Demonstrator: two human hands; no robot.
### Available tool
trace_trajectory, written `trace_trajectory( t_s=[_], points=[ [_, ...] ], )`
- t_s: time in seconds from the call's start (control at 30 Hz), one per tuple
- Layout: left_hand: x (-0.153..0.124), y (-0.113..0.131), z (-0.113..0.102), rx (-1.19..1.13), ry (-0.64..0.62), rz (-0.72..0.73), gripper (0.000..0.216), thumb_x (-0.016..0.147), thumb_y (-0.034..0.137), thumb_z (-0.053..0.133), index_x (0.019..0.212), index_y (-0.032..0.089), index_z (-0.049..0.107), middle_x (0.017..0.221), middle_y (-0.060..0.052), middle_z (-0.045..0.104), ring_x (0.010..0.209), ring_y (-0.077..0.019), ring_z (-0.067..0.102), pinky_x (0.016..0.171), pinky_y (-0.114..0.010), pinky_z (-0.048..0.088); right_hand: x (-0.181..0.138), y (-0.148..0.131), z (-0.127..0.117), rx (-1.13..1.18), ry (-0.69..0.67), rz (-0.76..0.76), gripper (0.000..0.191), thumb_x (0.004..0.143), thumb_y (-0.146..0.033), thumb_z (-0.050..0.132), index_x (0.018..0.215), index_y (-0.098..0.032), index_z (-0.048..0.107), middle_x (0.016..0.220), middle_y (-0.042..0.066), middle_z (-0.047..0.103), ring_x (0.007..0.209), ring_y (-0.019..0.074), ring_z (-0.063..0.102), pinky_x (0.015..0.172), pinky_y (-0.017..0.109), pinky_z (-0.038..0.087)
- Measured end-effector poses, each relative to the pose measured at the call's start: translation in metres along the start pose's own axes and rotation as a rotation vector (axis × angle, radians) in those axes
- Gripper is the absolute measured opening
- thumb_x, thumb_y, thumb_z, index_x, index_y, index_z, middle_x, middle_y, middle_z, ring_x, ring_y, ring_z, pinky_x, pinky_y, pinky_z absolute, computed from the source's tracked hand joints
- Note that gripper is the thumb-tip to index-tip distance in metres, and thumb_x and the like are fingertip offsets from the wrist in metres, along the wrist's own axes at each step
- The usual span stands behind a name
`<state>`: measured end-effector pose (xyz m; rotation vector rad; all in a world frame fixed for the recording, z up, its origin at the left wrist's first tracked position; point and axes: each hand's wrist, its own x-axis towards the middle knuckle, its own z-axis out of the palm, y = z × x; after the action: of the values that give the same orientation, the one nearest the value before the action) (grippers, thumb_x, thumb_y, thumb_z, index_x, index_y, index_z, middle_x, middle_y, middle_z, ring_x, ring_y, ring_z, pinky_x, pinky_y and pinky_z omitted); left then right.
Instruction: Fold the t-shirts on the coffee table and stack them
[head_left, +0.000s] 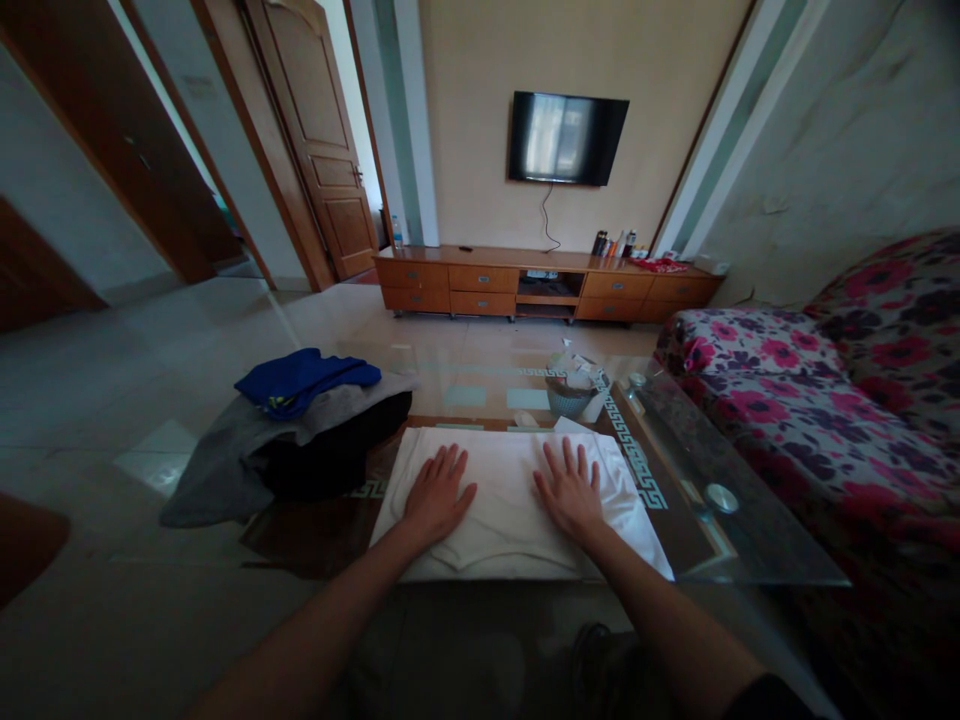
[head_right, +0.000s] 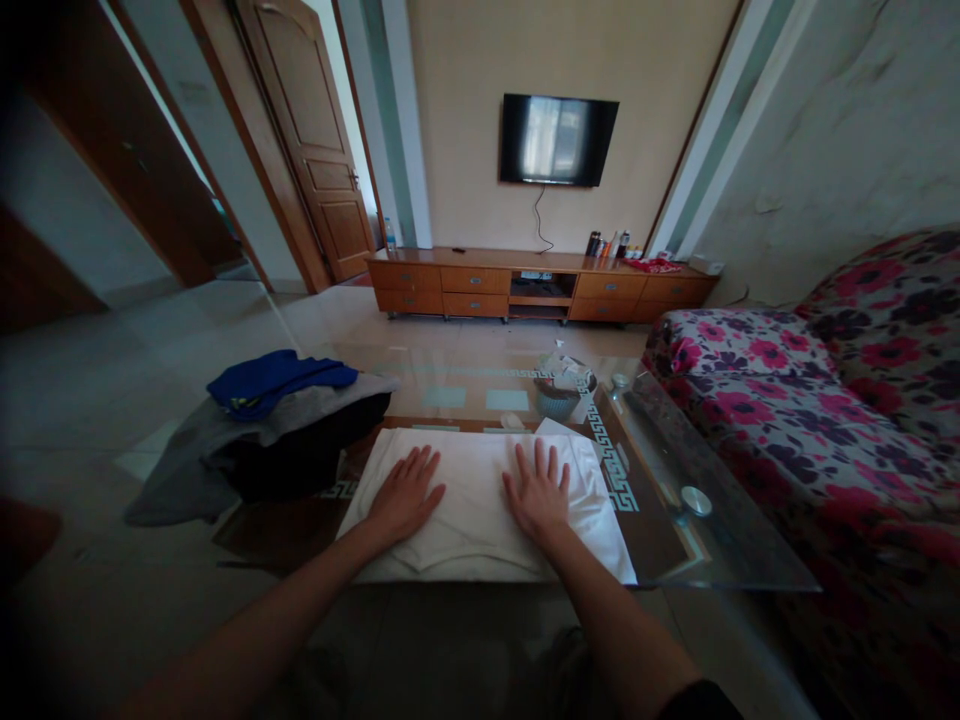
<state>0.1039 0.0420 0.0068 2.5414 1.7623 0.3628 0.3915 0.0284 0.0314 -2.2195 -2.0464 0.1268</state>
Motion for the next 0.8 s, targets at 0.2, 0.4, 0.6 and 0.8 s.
trace_trajectory(
  t_s=[0.2, 0.4, 0.6, 0.8],
  points=[
    [-0.026, -0.049, 0.001, 0.080, 0.026, -0.109, 0.075, 0.102, 0.058, 0.033, 0.162, 0.015, 0.029, 0.171, -0.015, 0.021, 0.158, -0.0325, 0.018, 0.126, -0.051, 0.018, -0.007, 0.051, 0.011, -0.107, 0.079, 0.166, 0.078, 0.099, -0.073, 0.024, 0.166, -0.034, 0.019, 0.174, 0.009, 0.002, 0.158, 0.0395, 0.002, 0.123, 0.059, 0.003],
    [-0.011, -0.052, -0.008, 0.080, 0.068, -0.117, 0.061, 0.105, 0.045, 0.030, 0.159, 0.019, 0.037, 0.169, -0.009, 0.028, 0.157, -0.0254, 0.022, 0.127, -0.045, 0.019, 0.012, 0.059, 0.007, -0.079, 0.015, 0.105, 0.077, 0.101, -0.070, 0.020, 0.166, -0.030, 0.017, 0.174, 0.009, 0.003, 0.159, 0.0334, 0.003, 0.124, 0.051, 0.005],
    [-0.021, -0.027, -0.012, 0.019, 0.034, 0.022, 0.062, 0.103, 0.050, 0.036, 0.161, 0.027, 0.034, 0.172, -0.004, 0.021, 0.159, -0.0273, 0.015, 0.127, -0.048, 0.017, 0.007, 0.074, 0.010, -0.071, 0.049, 0.182, 0.083, 0.098, -0.075, 0.017, 0.167, -0.028, 0.013, 0.173, 0.011, 0.005, 0.158, 0.0372, 0.004, 0.122, 0.060, 0.003],
    [-0.029, -0.023, -0.008, 0.004, -0.027, 0.034, 0.064, 0.101, 0.054, 0.041, 0.161, 0.034, 0.033, 0.172, -0.002, 0.019, 0.159, -0.0303, 0.012, 0.127, -0.053, 0.014, -0.003, 0.079, 0.015, -0.095, 0.078, 0.223, 0.095, 0.098, -0.074, 0.015, 0.166, -0.008, 0.015, 0.170, 0.025, 0.007, 0.158, 0.0367, 0.006, 0.124, 0.055, 0.002]
  ],
)
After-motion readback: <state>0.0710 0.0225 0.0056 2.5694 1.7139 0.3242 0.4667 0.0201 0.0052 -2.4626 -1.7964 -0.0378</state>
